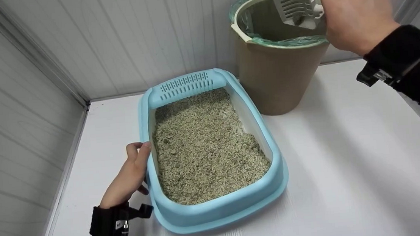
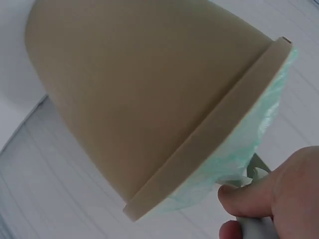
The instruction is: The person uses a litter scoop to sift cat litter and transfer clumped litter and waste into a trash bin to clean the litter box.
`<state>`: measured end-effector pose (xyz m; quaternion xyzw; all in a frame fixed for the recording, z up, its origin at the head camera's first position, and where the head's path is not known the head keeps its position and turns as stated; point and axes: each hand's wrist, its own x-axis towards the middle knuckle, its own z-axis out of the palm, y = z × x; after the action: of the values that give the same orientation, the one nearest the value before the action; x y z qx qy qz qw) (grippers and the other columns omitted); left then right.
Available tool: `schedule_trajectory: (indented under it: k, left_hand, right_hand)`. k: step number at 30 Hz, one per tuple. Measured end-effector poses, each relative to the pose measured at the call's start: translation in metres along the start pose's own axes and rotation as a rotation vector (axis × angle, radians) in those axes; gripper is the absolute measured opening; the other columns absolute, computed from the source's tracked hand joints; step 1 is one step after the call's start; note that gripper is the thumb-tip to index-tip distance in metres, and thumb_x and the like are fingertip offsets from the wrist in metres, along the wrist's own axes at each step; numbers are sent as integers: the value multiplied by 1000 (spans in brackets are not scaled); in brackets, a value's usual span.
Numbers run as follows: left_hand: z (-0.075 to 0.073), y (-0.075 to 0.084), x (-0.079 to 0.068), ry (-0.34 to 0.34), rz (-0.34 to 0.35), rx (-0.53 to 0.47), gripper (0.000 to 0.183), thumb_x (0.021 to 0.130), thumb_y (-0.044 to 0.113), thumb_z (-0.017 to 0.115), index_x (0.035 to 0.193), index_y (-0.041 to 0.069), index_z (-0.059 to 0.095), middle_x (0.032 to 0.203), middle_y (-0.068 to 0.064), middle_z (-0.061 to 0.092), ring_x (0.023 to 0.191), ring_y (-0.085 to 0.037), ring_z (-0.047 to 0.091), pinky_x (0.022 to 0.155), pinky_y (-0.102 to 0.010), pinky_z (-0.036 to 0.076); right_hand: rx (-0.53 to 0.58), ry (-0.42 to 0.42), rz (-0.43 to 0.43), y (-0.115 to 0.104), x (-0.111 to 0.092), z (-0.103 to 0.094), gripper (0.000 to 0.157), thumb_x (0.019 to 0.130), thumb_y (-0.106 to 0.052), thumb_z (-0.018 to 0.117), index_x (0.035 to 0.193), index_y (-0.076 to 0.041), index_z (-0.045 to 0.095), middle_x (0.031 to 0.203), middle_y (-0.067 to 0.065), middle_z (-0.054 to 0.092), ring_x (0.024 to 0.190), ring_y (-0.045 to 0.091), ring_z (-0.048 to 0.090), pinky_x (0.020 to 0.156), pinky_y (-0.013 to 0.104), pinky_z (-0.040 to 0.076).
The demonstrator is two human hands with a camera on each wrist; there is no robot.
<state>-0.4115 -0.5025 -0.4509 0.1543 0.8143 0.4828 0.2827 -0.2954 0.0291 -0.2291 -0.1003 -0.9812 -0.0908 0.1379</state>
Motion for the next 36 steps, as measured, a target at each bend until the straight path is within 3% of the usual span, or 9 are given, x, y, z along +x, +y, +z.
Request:
schedule_trajectory:
  k: [8, 13, 16, 20, 23, 26, 29, 33, 36]
  left_hand:
    - [-2, 0, -2, 11, -6, -10, 82, 113, 75, 30, 161, 11, 12, 126, -32, 50, 81, -38, 65, 57, -57, 61]
    - [-2, 0, -4, 17, -2, -8, 83, 113, 75, 30, 161, 10, 12, 124, -32, 51, 77, -38, 65, 56, -57, 60]
    - [-2, -1, -4, 21, -1, -4, 83, 112, 76, 30, 161, 11, 13, 119, -29, 53, 75, -37, 65, 57, -56, 60]
    - [-1, 0, -4, 21, -2, 1, 83, 112, 78, 30, 160, 12, 14, 112, -27, 55, 73, -36, 65, 55, -53, 60]
    - [-1, 2, -3, 18, 6, 2, 82, 112, 77, 30, 159, 11, 14, 113, -27, 55, 72, -36, 65, 54, -52, 60]
    - [0, 3, -1, 13, 20, -4, 81, 113, 75, 30, 159, 11, 14, 116, -29, 53, 72, -36, 65, 54, -52, 61]
    - [1, 4, 1, 11, 30, -3, 81, 113, 74, 29, 161, 10, 13, 119, -31, 53, 72, -36, 66, 52, -50, 61]
    - [1, 5, 1, 14, 26, 0, 82, 113, 74, 29, 162, 11, 12, 119, -30, 53, 71, -36, 66, 51, -48, 60]
    - [2, 5, 2, 22, 24, 7, 81, 113, 74, 29, 162, 11, 12, 117, -29, 54, 71, -35, 66, 51, -47, 59]
  right_hand:
    - [-165, 349, -254, -12, -3, 19, 19, 95, 13, 49, 89, 0, 38, 69, 24, 46, 46, 44, 47, 35, 50, 30]
    - [-182, 394, -265, -16, -2, 22, 25, 108, 5, 45, 86, 0, 35, 67, 19, 41, 46, 42, 45, 36, 46, 27]
    - [-106, 314, -182, -19, -1, 14, 19, 102, 2, 44, 86, -1, 34, 66, 18, 42, 46, 40, 45, 37, 47, 27]
    - [20, 123, -23, -27, -6, -7, 11, 95, -3, 46, 90, -2, 36, 63, 13, 42, 49, 38, 45, 42, 49, 29]
    - [125, 55, 19, -40, -15, -25, 20, 105, -16, 48, 99, 3, 44, 67, 18, 53, 55, 40, 50, 46, 49, 33]
    - [248, -24, -5, -62, -25, -38, 37, 112, -31, 54, 116, 5, 55, 90, 24, 67, 70, 41, 60, 55, 48, 41]
    - [339, -195, -53, -93, -33, -46, 49, 113, -43, 60, 133, 1, 59, 112, 22, 70, 85, 36, 65, 66, 46, 49]
    - [356, -426, -160, -143, -38, -38, 45, 111, -44, 64, 138, -7, 63, 117, 11, 72, 91, 28, 66, 76, 46, 54]
    - [333, -557, -246, -178, -40, -24, 34, 110, -38, 67, 128, -9, 71, 114, 7, 74, 91, 25, 67, 79, 44, 56]
